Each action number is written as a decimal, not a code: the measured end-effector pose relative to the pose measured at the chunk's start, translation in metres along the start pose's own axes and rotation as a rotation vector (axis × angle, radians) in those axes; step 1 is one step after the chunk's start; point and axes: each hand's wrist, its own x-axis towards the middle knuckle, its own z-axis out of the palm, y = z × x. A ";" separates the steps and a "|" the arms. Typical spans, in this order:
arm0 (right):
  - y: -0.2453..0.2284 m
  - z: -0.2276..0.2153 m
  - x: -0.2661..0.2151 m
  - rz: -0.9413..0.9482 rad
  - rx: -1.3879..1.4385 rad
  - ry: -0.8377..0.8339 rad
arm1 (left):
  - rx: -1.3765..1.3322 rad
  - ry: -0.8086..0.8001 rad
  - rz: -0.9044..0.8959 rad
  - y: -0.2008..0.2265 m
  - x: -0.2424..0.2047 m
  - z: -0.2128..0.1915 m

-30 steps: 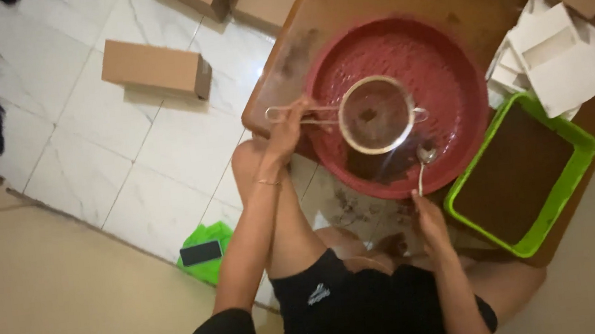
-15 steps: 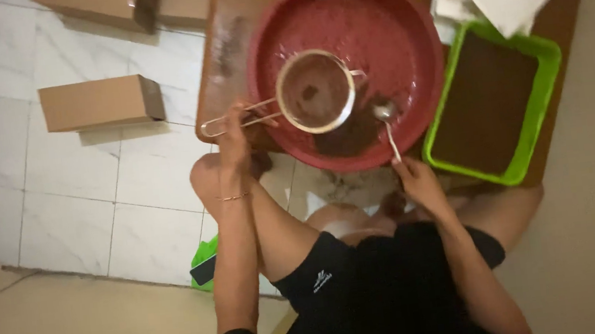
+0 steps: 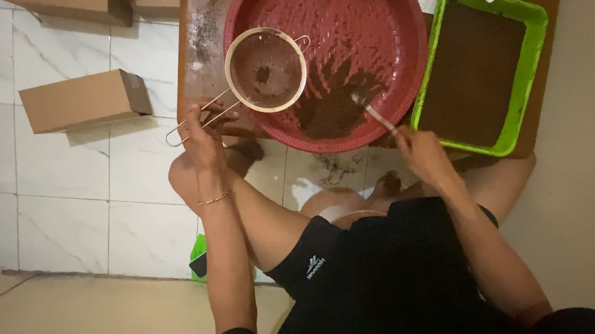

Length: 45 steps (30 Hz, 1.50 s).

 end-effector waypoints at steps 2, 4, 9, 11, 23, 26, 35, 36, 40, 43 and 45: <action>-0.020 -0.005 -0.007 0.011 0.101 -0.135 | 0.017 0.001 -0.016 -0.007 0.003 -0.010; -0.012 0.011 -0.002 0.037 0.200 -0.136 | 0.007 0.005 0.005 -0.009 0.007 -0.014; -0.006 0.030 0.001 0.214 0.498 -0.120 | -0.018 0.021 0.068 -0.004 -0.001 -0.013; -0.009 0.023 0.000 0.143 0.468 -0.050 | 0.013 0.047 0.037 -0.004 0.000 -0.011; -0.095 -0.010 -0.015 -0.302 0.193 0.371 | 0.431 0.255 -0.201 0.003 -0.020 0.047; -0.069 0.030 0.012 -0.460 -0.057 0.450 | 0.270 0.089 -0.125 -0.017 -0.003 0.015; -0.066 0.003 0.014 -0.540 0.117 0.532 | 0.202 0.086 -0.085 -0.001 -0.011 0.022; -0.062 -0.002 0.018 -0.535 0.118 0.533 | 0.205 0.083 -0.088 -0.004 -0.007 0.018; -0.035 -0.007 0.040 -0.360 0.068 0.516 | 0.127 0.094 -0.106 -0.011 0.004 0.009; -0.030 0.002 0.071 -0.278 -0.012 0.422 | 0.028 0.152 -0.114 -0.025 0.014 0.003; -0.037 0.015 0.081 -0.241 -0.058 0.370 | -0.048 0.194 -0.123 -0.026 0.010 -0.001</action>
